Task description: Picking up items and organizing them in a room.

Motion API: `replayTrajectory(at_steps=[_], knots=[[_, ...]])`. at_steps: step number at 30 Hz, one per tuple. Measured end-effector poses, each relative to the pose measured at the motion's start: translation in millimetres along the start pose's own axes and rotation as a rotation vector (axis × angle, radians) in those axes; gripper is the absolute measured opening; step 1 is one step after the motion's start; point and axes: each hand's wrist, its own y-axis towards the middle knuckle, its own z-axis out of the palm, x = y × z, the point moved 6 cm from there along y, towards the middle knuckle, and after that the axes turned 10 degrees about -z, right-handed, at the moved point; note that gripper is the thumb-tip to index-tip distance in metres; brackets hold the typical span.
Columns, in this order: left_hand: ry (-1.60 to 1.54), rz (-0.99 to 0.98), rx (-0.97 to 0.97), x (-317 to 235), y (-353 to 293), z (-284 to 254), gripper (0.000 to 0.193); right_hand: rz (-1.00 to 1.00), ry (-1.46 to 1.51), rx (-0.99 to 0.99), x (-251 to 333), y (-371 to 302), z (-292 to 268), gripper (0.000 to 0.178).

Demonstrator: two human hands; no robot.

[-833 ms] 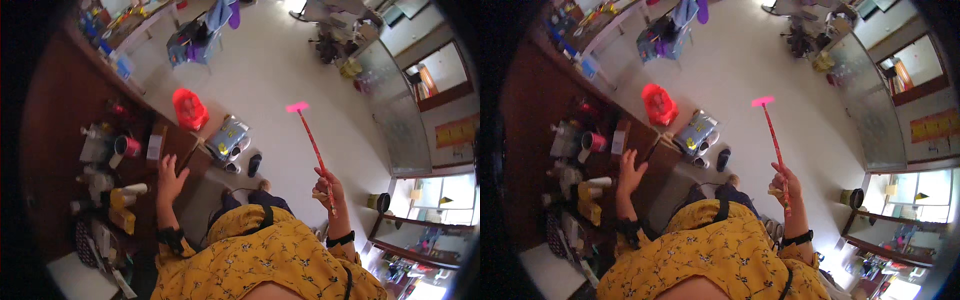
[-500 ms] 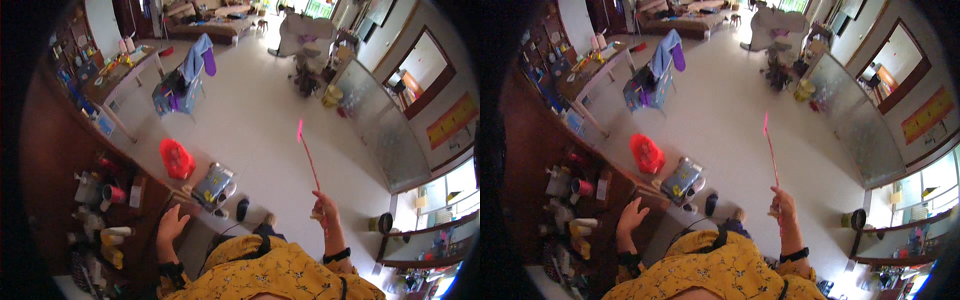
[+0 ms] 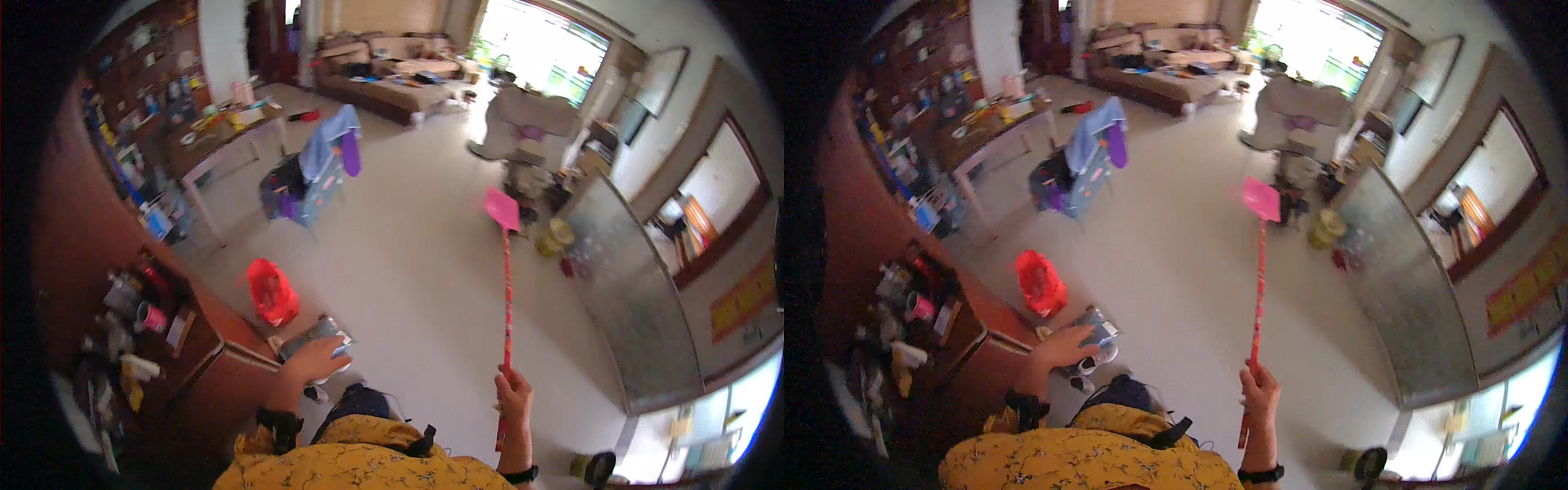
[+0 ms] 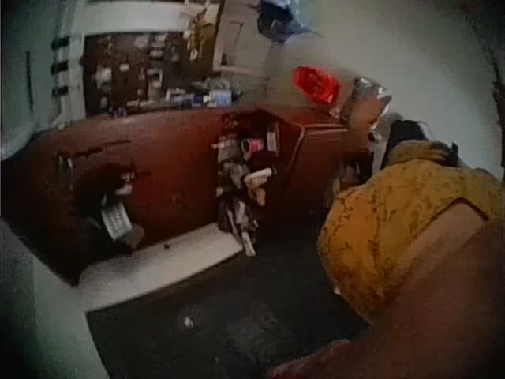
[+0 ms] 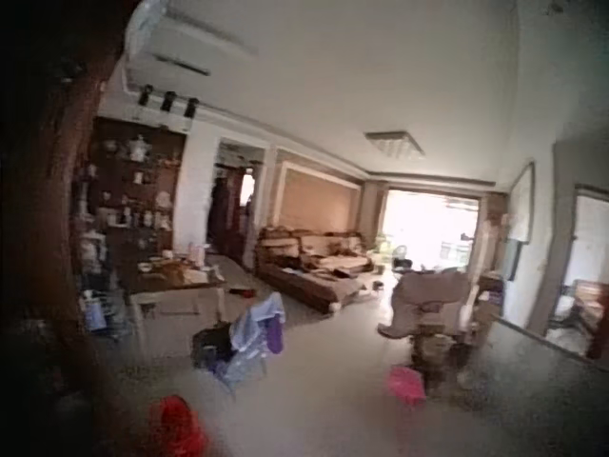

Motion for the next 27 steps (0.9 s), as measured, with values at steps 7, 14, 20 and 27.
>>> replayTrajectory(at_steps=[7, 14, 20, 27], knots=[[0.201, -0.049, 0.086, -37.1, 83.2, -22.4, 0.058, 0.1, 0.02, 0.061, -22.8, 76.3, 7.8, 0.028], [0.098, -0.088, 0.168, -56.0, 205.7, -29.0, 0.066, 0.096, 0.005, 0.255, 2.6, 200.7, 63.8, 0.035], [0.176, -0.143, -0.221, -55.1, 288.8, -158.9, 0.059, 0.158, 0.057, 0.459, 14.4, 374.5, 156.0, 0.035], [0.15, -0.363, -0.378, -63.4, 322.1, -234.0, 0.056, -0.009, -0.016, 0.738, 75.2, 501.2, 273.1, 0.042]])
